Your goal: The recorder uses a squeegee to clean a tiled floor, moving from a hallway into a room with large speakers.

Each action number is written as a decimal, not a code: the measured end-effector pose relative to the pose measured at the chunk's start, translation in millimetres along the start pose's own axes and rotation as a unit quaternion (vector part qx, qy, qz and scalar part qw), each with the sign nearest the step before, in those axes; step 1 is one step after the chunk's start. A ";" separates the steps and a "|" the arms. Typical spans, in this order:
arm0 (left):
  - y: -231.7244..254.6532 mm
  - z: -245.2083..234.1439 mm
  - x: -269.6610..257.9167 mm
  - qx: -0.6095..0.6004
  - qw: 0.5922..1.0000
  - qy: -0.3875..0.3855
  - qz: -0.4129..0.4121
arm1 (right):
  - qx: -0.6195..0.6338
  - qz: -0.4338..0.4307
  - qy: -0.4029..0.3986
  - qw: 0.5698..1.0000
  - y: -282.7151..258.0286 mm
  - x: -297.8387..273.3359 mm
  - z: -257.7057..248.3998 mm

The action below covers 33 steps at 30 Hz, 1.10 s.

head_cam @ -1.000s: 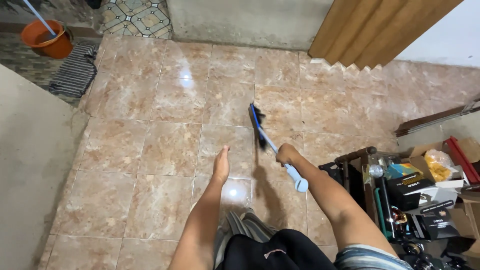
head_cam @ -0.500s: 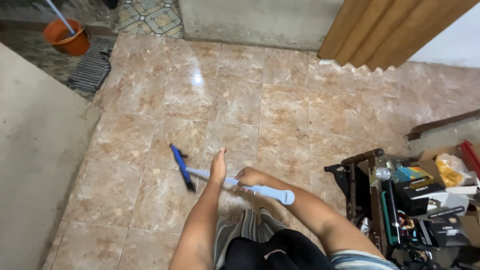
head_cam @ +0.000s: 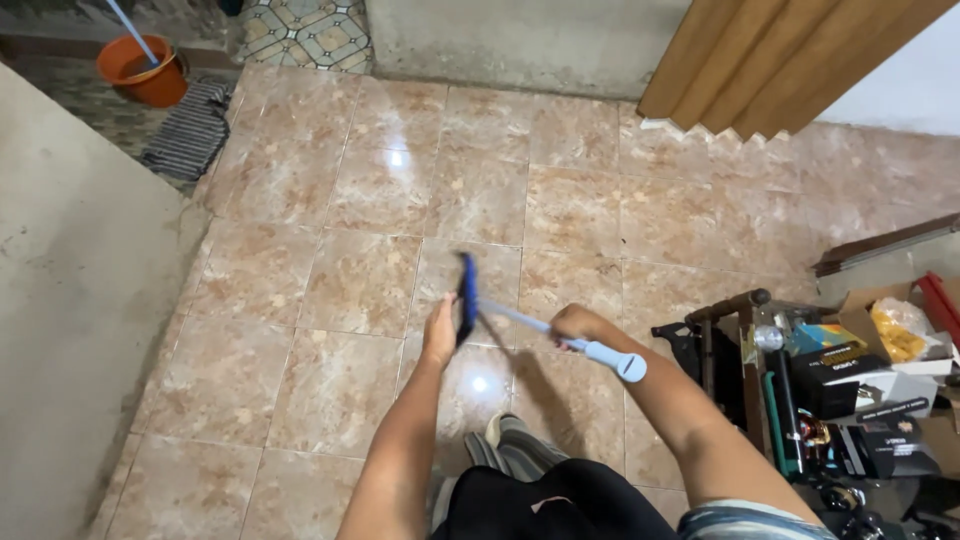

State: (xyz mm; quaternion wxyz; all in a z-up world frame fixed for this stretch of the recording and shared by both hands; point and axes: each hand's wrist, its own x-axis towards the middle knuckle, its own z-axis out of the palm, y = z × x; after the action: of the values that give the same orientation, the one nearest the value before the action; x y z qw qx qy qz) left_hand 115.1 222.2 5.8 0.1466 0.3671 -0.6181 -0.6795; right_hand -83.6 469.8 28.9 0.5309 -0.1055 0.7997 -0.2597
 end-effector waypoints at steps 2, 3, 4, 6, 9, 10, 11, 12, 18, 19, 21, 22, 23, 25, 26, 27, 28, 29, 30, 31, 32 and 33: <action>13.6 -3.8 -8.8 0.018 1.000 -0.015 -0.009 | -0.039 -0.012 0.031 0.999 8.1 8.8 -8.2; 19.4 -4.8 -14.3 0.034 0.999 -0.027 -0.019 | -0.082 -0.022 0.060 0.995 14.5 12.2 -11.9; 28.6 -9.0 -17.4 0.036 0.999 -0.032 -0.018 | -0.077 -0.020 0.063 0.995 8.6 7.1 -6.8; 42.3 -17.6 -31.5 0.043 0.999 -0.027 -0.017 | -0.155 -0.022 0.116 0.981 0.1 -5.9 5.9; 35.3 -35.0 -41.0 0.026 0.999 -0.024 -0.018 | -0.123 -0.005 0.135 0.983 -26.3 -41.7 34.9; 34.1 -40.2 -43.6 0.024 0.999 -0.023 -0.016 | -0.125 -0.006 0.136 0.983 -31.8 -45.9 44.0; 31.1 -46.7 -49.4 0.030 0.999 -0.021 -0.014 | -0.106 -0.024 0.127 0.986 -34.4 -51.4 56.7; 27.9 -53.1 -55.3 0.035 0.999 -0.018 -0.011 | -0.086 -0.042 0.117 0.988 -36.8 -56.9 69.4; -29.0 -82.1 -64.4 0.040 0.999 -0.018 0.020 | 0.045 -0.072 -0.065 0.994 -46.8 -61.0 170.9; -26.0 -88.0 -73.1 0.041 0.999 -0.014 0.020 | 0.044 -0.073 -0.068 0.994 -55.0 -67.4 190.4; -19.9 -98.1 -90.2 -0.008 1.000 -0.012 -0.007 | 0.013 -0.054 -0.115 0.992 -70.4 -80.3 227.7; -26.8 -106.2 -91.0 -0.008 1.000 -0.009 -0.007 | 0.011 -0.055 -0.118 0.991 -64.7 -72.2 248.6; -33.6 -114.6 -91.7 0.003 1.000 -0.005 -0.002 | 0.016 -0.055 -0.143 0.988 -59.3 -64.3 269.7; -34.5 -129.5 -99.8 0.013 1.000 0.001 0.002 | 0.020 -0.054 -0.170 0.984 -51.2 -59.7 297.2; -28.7 -136.2 -107.1 -0.001 1.000 0.014 -0.015 | 0.020 -0.044 -0.180 0.982 -48.6 -62.6 303.6; -23.3 -142.3 -112.8 -0.015 0.999 0.026 -0.031 | 0.021 -0.034 -0.188 0.981 -46.1 -64.6 309.5; -24.9 -146.8 -115.9 -0.016 0.999 0.027 -0.032 | 0.020 -0.033 -0.188 0.981 -42.1 -68.9 305.2; -25.1 -150.2 -118.3 -0.014 0.999 0.027 -0.043 | 0.009 -0.024 -0.171 0.985 -38.4 -73.7 299.6; -25.1 -153.3 -120.6 -0.012 0.998 0.027 -0.053 | -0.001 -0.016 -0.154 0.988 -34.9 -78.6 293.5; -30.4 -154.1 -120.8 -0.013 0.998 0.025 -0.054 | 0.000 -0.015 -0.152 0.988 -40.8 -94.6 274.6; -35.7 -154.7 -120.8 0.017 0.999 0.019 -0.033 | -0.049 -0.011 -0.114 0.992 -46.6 -110.5 255.6; -41.6 -154.8 -121.6 0.046 0.999 0.013 -0.012 | -0.097 -0.006 -0.077 0.992 -51.6 -127.2 236.8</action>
State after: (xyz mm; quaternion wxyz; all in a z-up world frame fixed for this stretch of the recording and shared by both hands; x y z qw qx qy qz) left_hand 314.6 196.2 10.2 0.1297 0.3892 -0.6422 -0.6475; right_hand 177.5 411.1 85.8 0.5763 -0.1807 0.7775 -0.1752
